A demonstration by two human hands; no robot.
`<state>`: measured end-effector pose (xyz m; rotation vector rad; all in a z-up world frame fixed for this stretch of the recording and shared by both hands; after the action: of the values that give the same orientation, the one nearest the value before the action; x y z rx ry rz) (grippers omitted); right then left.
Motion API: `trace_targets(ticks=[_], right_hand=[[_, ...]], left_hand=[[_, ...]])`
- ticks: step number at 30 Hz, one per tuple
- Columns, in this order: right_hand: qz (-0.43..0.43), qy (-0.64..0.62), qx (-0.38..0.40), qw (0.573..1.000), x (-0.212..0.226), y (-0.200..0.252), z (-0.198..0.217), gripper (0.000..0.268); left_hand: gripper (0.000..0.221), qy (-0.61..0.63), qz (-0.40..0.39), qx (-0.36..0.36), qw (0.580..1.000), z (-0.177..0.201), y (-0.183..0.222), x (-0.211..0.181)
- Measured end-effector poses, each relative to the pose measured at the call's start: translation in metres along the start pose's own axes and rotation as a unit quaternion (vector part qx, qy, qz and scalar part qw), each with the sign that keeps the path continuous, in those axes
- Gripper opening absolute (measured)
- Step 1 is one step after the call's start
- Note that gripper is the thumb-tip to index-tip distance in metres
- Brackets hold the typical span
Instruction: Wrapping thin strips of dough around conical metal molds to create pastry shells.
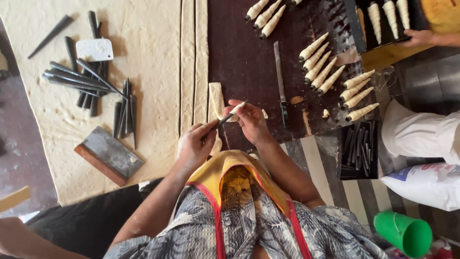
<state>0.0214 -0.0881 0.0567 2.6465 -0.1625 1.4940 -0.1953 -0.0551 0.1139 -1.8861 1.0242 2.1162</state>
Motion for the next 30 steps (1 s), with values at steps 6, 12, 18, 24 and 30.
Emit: trace_targets(ticks=[6,12,18,24,30], right_hand=[[-0.002,0.004,-0.002,1.000,-0.003,-0.002,-0.003,0.037],[-0.017,0.000,-0.044,0.999,-0.018,-0.001,0.006,0.037],[0.022,0.004,-0.014,1.000,-0.013,-0.001,0.000,0.036],[-0.016,0.033,-0.029,0.999,-0.008,0.002,-0.011,0.039],[-0.022,-0.007,0.025,0.999,-0.011,0.002,0.000,0.042]], left_hand=[[0.036,0.239,0.113,0.075,0.962,-0.005,-0.002,0.012],[0.028,-0.024,-0.138,0.159,0.977,-0.001,0.007,-0.023],[0.029,0.155,0.078,0.048,0.984,-0.006,-0.015,0.020],[0.034,-0.105,-0.193,-0.033,0.975,-0.004,-0.004,-0.012],[0.032,-0.002,0.007,-0.011,1.000,-0.018,0.004,-0.010]])
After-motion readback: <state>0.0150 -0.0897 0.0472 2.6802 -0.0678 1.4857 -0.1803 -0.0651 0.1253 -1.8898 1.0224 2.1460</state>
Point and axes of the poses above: each hand's wrist, its own y-axis away from the middle knuckle, its own z-axis out of the back of the hand, x = y × z, the point moved 3 cm from there along -y, towards the middle knuckle, and after that the axes turned 6 degrees about y, right-handed, at the moved point
